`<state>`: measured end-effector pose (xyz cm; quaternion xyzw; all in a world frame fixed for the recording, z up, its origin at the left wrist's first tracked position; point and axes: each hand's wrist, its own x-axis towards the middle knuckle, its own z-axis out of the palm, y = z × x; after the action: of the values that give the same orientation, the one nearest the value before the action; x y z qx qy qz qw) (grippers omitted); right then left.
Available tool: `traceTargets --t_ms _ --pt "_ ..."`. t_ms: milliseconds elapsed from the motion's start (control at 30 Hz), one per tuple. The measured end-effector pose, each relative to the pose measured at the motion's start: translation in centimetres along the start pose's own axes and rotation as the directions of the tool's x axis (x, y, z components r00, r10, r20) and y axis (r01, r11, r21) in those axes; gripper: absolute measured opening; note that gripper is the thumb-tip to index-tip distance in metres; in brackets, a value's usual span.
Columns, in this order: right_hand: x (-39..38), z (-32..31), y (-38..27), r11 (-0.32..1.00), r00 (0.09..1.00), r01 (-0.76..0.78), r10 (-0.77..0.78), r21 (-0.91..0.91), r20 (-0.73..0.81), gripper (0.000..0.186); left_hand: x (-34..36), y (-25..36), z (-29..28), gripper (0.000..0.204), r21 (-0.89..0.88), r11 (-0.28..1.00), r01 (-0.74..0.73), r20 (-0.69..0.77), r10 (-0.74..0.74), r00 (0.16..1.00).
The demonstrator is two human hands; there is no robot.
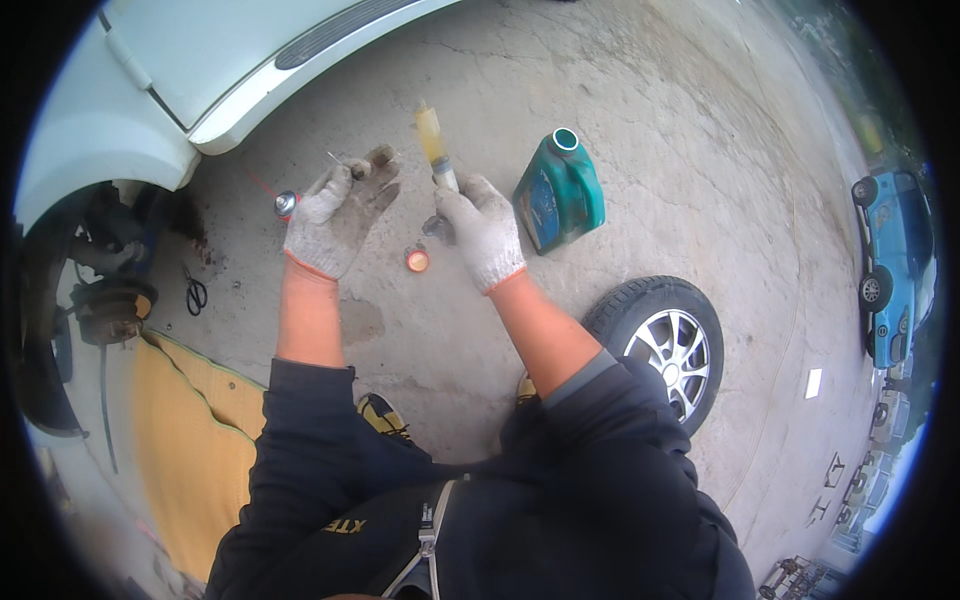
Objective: The person kneels beside a white car with the front wheel removed and works on the wheel hub and suspension components. They retrieve a syringe and a green container, draw fluid into the syringe, and inject it into the hub area. The person then manipulates the suspension parts with both hands.
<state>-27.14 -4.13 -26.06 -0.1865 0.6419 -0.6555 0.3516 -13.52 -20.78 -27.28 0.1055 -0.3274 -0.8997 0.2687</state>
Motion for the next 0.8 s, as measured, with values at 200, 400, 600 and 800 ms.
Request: traceTargets --t_ms 200,400,600,800 --pt "0.4 -2.1 -4.5 0.994 0.996 0.091 -0.09 0.061 -0.018 0.038 -2.3 6.6 1.0 0.026 0.281 0.958 -0.047 -0.216 0.111 0.97" --pt "0.0 -3.8 -3.4 0.997 0.998 0.043 -0.041 -0.066 0.039 0.035 -4.2 4.6 0.6 0.022 0.149 0.988 -0.048 -0.404 0.105 0.909" --pt "-1.8 -1.8 -2.3 0.875 0.971 0.153 -0.047 -0.459 0.235 0.03 -3.4 2.7 3.0 0.021 -0.091 0.991 -0.096 -0.405 0.051 0.913" --pt "-2.3 -0.8 -2.5 0.8 0.928 0.299 -0.117 -0.52 0.354 0.029 -3.2 1.4 4.1 0.022 -0.102 0.99 -0.096 -0.384 0.05 0.922"
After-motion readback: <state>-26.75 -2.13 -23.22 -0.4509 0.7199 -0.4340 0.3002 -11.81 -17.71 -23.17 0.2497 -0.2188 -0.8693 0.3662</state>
